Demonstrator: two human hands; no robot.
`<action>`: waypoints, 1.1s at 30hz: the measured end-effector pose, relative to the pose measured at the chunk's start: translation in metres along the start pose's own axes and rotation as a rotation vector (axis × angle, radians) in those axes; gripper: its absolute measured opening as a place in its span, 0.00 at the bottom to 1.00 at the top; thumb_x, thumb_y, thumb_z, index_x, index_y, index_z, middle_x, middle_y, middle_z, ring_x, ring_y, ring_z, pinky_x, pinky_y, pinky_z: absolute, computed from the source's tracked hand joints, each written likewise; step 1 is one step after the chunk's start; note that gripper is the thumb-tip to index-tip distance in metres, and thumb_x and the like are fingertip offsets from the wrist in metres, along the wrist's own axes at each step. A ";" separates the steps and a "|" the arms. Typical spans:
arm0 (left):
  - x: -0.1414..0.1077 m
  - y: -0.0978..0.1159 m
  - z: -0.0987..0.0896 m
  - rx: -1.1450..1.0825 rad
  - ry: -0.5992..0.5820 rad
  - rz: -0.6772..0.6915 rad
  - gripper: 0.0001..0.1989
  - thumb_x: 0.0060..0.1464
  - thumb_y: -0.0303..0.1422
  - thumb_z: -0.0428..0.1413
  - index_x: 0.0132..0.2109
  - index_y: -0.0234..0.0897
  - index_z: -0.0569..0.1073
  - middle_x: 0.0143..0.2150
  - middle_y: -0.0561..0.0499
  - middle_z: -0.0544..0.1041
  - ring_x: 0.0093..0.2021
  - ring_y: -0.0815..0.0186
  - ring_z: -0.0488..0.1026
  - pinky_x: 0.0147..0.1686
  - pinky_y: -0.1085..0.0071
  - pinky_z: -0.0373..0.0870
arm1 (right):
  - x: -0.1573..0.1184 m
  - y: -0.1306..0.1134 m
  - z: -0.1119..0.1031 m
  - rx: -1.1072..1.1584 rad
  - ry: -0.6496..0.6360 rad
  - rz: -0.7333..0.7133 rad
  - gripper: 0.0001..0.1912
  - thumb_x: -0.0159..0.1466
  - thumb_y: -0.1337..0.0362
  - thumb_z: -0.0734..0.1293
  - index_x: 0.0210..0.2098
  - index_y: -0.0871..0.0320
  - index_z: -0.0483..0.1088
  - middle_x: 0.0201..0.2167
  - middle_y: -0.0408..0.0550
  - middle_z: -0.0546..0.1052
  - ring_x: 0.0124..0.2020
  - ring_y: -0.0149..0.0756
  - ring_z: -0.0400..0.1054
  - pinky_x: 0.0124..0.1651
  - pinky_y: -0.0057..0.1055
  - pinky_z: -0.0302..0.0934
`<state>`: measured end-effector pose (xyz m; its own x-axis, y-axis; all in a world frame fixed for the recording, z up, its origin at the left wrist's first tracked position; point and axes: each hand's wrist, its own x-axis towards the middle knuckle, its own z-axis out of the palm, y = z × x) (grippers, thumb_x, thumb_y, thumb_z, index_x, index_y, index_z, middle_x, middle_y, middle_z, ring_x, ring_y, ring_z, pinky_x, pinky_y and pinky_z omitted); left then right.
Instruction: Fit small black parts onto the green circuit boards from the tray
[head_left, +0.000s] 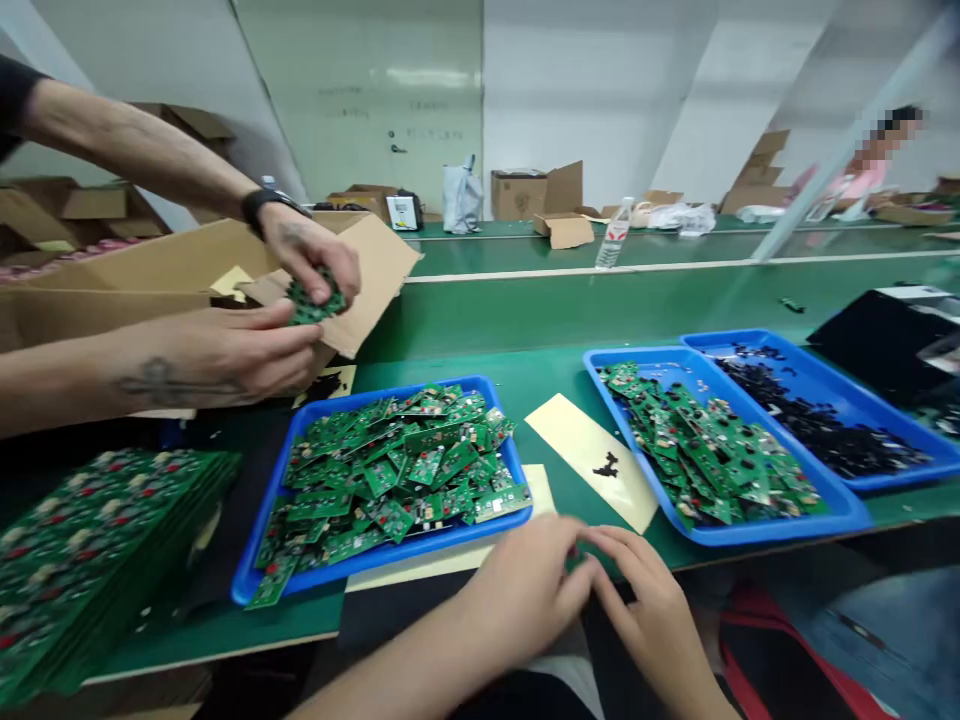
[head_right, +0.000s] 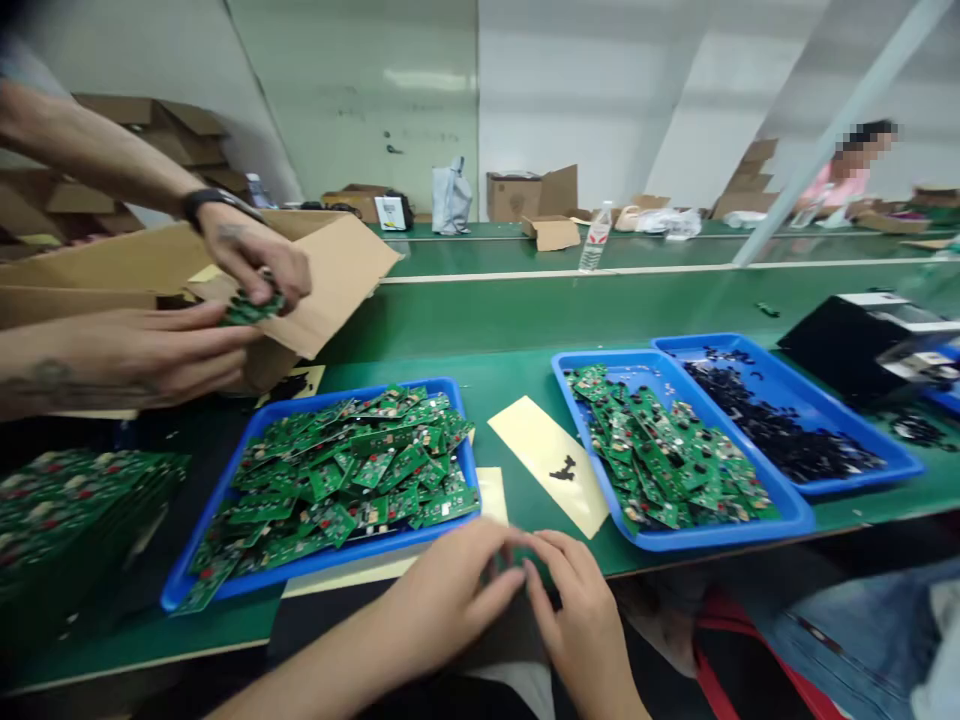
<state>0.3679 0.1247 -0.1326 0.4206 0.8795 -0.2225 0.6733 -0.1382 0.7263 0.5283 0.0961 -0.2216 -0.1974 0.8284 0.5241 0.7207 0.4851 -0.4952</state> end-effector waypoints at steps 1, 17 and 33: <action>-0.025 -0.009 -0.003 -0.013 -0.019 -0.009 0.10 0.54 0.30 0.54 0.44 0.40 0.75 0.36 0.50 0.78 0.35 0.63 0.74 0.34 0.72 0.68 | -0.001 -0.008 0.004 0.052 -0.026 -0.062 0.11 0.67 0.65 0.58 0.45 0.57 0.68 0.38 0.55 0.76 0.39 0.44 0.72 0.39 0.39 0.71; -0.157 -0.138 -0.005 -0.816 0.479 -0.600 0.21 0.45 0.47 0.57 0.39 0.34 0.71 0.26 0.51 0.76 0.25 0.65 0.74 0.27 0.71 0.69 | -0.009 -0.051 0.058 0.110 -0.320 -0.516 0.15 0.64 0.72 0.60 0.49 0.59 0.70 0.50 0.53 0.74 0.55 0.48 0.64 0.52 0.48 0.66; -0.149 -0.123 0.011 -0.637 0.547 -0.362 0.08 0.49 0.36 0.56 0.33 0.37 0.75 0.26 0.53 0.76 0.26 0.67 0.72 0.28 0.75 0.68 | 0.028 -0.131 0.082 0.358 -0.376 -0.384 0.11 0.65 0.73 0.57 0.36 0.60 0.70 0.32 0.51 0.73 0.32 0.39 0.66 0.32 0.35 0.66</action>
<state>0.2291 0.0055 -0.1963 -0.2070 0.9356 -0.2858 0.1765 0.3231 0.9298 0.3738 0.0789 -0.1991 -0.6635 0.5873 0.4635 0.2987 0.7759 -0.5556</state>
